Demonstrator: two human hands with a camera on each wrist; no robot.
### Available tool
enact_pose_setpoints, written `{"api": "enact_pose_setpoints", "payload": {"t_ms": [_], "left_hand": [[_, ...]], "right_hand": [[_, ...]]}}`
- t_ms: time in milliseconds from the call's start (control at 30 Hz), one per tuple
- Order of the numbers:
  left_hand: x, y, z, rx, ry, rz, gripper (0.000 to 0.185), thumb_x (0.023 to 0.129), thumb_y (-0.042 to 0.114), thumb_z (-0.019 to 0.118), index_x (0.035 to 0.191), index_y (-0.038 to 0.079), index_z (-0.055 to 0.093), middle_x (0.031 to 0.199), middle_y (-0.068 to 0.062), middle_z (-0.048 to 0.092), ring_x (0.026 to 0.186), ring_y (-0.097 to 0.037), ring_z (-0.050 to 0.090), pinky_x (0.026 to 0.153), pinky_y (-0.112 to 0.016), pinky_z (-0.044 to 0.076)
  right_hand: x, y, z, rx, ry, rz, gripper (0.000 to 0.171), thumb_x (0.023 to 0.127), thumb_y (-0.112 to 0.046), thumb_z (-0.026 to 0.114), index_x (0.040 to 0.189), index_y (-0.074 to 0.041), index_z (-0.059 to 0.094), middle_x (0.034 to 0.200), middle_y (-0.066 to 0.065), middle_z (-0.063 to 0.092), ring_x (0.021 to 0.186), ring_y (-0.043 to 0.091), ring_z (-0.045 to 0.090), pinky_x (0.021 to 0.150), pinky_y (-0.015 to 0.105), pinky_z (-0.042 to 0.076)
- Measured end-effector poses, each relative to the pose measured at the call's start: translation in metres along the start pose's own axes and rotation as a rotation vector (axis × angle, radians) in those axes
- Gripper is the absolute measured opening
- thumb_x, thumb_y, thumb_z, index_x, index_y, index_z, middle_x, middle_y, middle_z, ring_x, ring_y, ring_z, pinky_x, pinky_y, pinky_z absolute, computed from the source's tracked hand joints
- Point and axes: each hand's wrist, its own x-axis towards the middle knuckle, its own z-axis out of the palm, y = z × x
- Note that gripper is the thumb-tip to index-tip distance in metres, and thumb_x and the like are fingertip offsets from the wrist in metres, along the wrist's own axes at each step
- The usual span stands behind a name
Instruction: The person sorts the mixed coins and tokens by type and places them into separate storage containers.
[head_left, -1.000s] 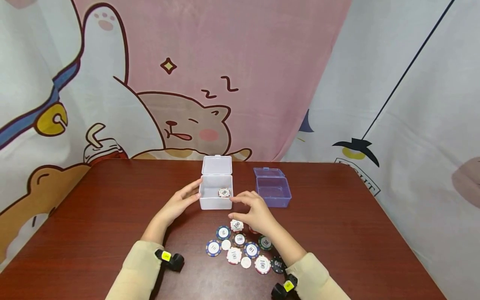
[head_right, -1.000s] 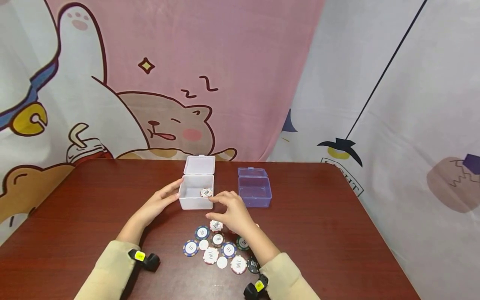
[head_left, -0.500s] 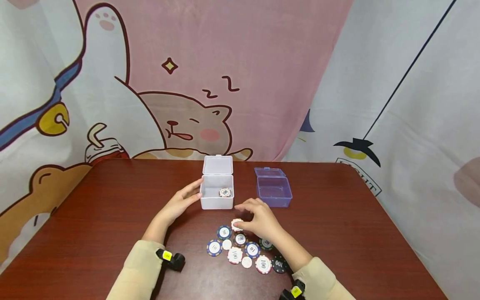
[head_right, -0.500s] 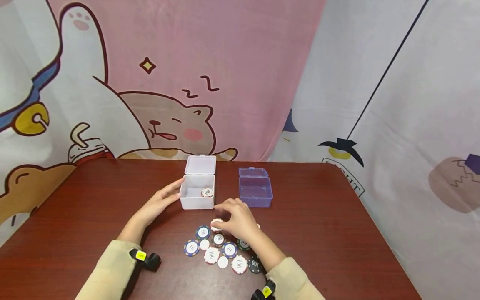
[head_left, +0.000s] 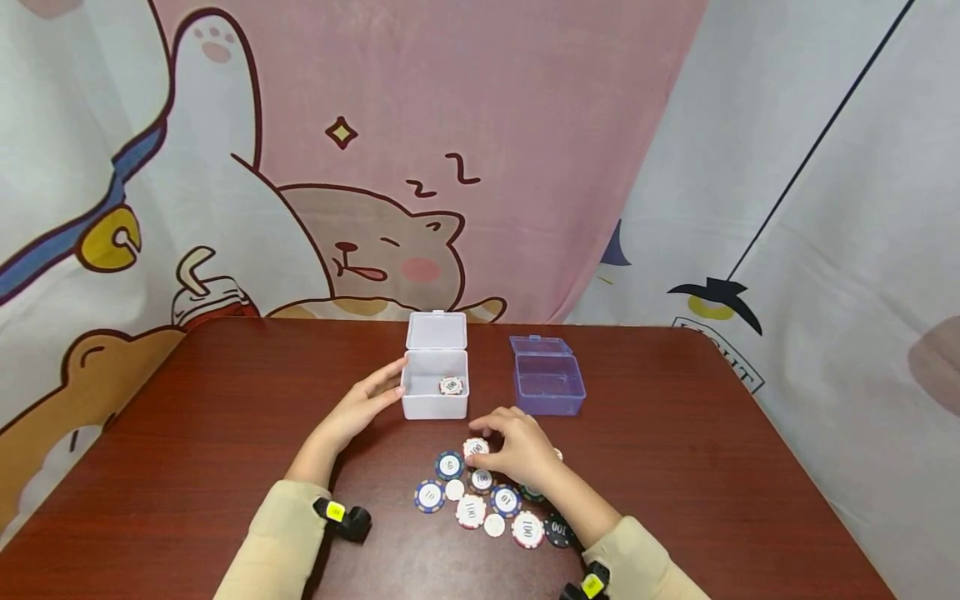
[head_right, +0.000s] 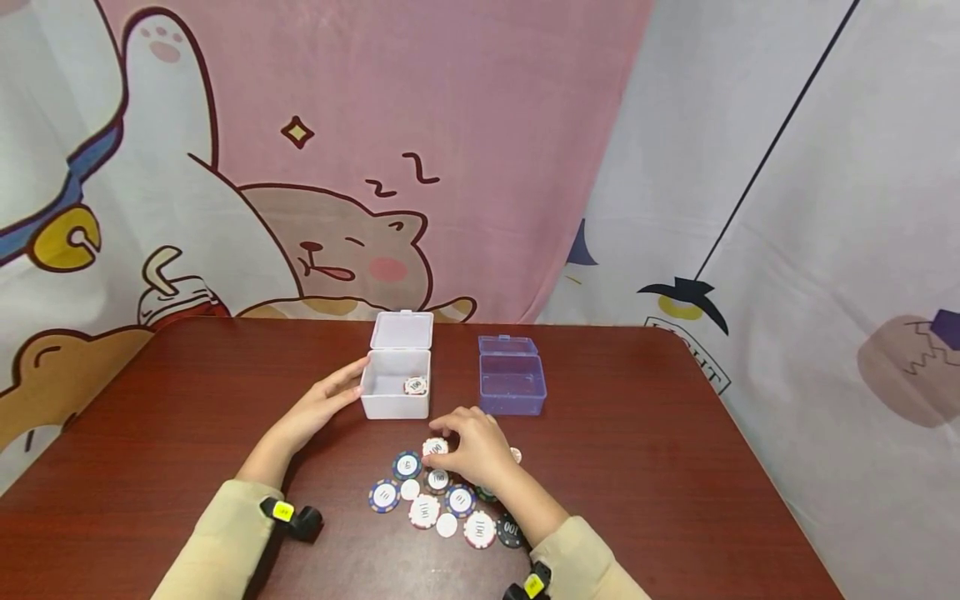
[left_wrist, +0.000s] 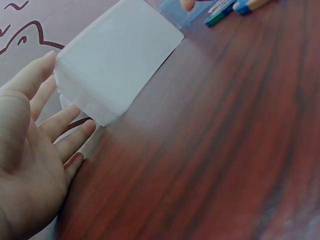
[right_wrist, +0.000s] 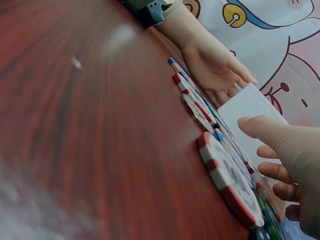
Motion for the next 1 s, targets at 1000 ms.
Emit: {"api": "enact_pose_setpoints", "payload": {"t_ms": [1000], "left_hand": [[-0.0001,0.0013,0.0003,0.013,0.009,-0.008,0.055,0.099,0.016,0.054,0.15,0.012,0.034,0.151,-0.016,0.032,0.136,-0.034,0.032,0.107,-0.054,0.023]], "right_hand": [[-0.0008,-0.0036,0.0103,0.022,0.051,0.028,0.034,0.064,-0.024,0.086,0.095,-0.014,0.076,0.087,-0.008,0.063,0.083,0.012,0.054,0.075,0.032,0.044]]}}
